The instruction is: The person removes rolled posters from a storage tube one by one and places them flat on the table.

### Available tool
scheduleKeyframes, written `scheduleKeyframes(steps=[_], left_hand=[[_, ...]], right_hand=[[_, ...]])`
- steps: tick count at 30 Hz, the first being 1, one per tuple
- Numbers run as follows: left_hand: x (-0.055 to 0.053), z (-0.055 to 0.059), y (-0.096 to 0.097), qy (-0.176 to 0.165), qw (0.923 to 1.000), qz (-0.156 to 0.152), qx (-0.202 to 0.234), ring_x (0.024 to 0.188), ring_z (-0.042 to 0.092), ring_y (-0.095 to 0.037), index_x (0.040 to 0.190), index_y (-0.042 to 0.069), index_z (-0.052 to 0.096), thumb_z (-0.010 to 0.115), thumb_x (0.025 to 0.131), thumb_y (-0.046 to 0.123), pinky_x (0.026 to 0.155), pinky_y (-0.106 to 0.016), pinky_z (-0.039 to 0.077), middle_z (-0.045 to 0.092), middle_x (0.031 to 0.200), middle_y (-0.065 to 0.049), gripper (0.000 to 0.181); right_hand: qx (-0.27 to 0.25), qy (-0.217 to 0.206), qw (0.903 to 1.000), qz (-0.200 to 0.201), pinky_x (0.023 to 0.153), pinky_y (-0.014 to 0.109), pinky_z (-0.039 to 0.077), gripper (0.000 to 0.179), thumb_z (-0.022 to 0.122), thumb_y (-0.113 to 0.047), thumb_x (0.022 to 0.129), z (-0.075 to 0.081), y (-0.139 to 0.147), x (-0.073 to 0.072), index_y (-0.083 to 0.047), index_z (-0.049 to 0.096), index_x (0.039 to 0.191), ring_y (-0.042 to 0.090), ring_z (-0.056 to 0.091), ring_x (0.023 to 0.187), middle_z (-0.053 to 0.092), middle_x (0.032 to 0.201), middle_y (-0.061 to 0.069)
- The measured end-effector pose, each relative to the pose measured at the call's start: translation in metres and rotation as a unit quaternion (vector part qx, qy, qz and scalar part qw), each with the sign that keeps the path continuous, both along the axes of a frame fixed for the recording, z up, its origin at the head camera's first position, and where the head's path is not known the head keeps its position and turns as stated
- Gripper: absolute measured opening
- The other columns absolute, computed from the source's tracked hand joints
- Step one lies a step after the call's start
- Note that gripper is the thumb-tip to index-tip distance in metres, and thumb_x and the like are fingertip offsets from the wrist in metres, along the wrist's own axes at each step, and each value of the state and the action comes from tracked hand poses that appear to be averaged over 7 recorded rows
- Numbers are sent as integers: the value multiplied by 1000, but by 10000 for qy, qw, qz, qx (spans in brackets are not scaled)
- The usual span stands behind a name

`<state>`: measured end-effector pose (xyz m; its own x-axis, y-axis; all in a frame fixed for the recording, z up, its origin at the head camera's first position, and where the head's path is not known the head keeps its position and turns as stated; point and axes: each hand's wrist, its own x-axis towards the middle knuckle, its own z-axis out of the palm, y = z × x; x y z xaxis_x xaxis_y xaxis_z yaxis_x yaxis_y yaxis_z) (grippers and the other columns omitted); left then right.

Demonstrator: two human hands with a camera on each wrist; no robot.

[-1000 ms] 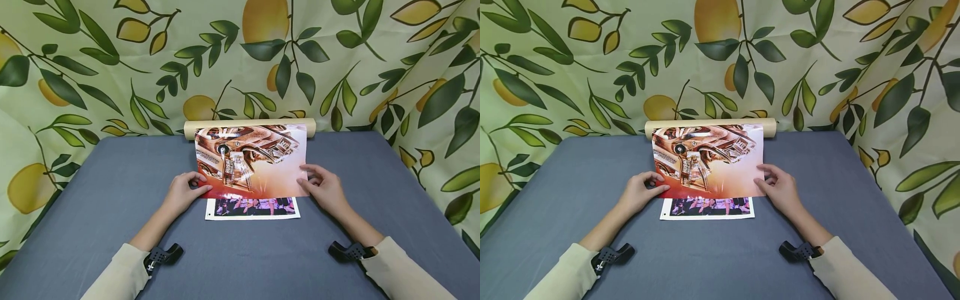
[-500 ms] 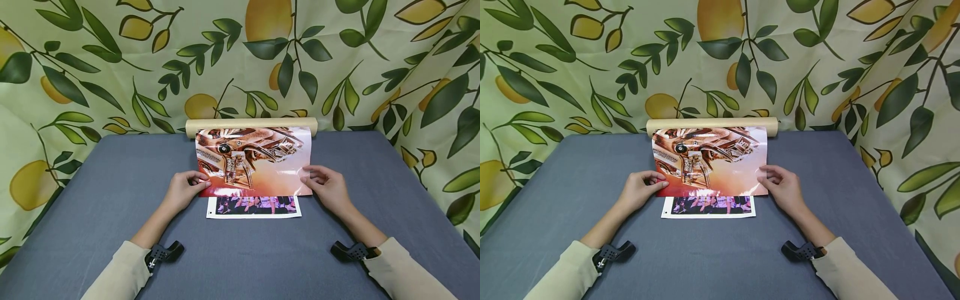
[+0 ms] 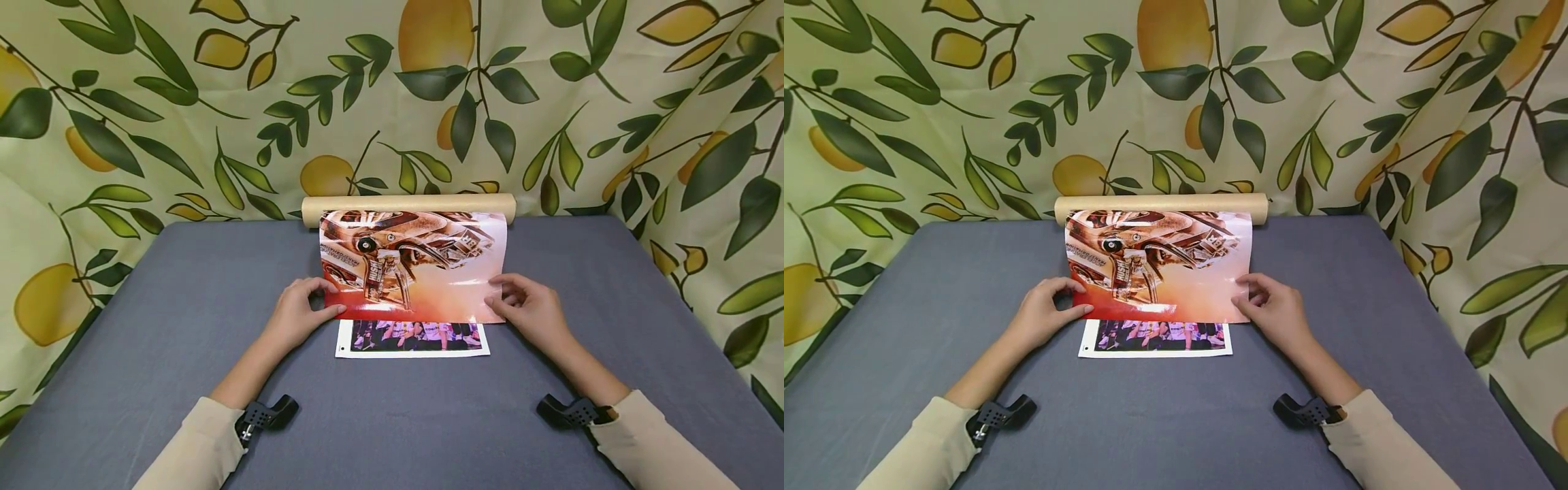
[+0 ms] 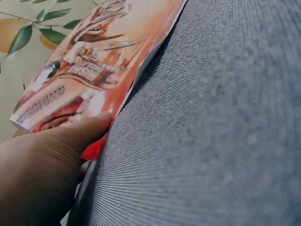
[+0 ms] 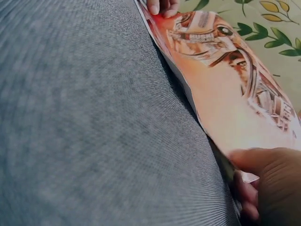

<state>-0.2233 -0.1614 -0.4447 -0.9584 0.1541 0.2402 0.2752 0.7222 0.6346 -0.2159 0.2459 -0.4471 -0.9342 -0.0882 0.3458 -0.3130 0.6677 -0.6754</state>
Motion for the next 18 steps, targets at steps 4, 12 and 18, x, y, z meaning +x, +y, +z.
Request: scheduleKeyframes(steps=[4, 12, 18], left_hand=[[0, 0, 1, 158, 9999, 13, -23, 130, 50, -41, 108, 11, 71, 89, 77, 26, 109, -61, 38, 51, 142, -19, 39], [4, 0, 1, 869, 9930, -197, -779, 147, 29, -46, 150, 22, 46, 88, 78, 31, 113, -70, 31, 7, 169, -19, 85], [7, 2, 0, 1546, 9707, -744, -1683, 156, 6, -45, 160, 22, 32, 77, 83, 41, 121, -70, 12, 0, 172, -14, 91]], right_hand=[[658, 331, 9973, -15, 55, 24, 38, 35, 87, -20, 80, -1, 2, 2, -11, 72, 111, 4, 49, 61, 66, 78, 4], [1304, 871, 9876, 40, 70, 47, 53, 66, 89, -23, 76, -3, 3, 8, -12, 62, 136, 35, 64, 102, 42, 153, 22], [1914, 1059, 9756, 181, 103, 76, 36, 103, 87, -36, 75, -2, 4, 6, -20, 31, 160, 52, 27, 147, 10, 170, 19]])
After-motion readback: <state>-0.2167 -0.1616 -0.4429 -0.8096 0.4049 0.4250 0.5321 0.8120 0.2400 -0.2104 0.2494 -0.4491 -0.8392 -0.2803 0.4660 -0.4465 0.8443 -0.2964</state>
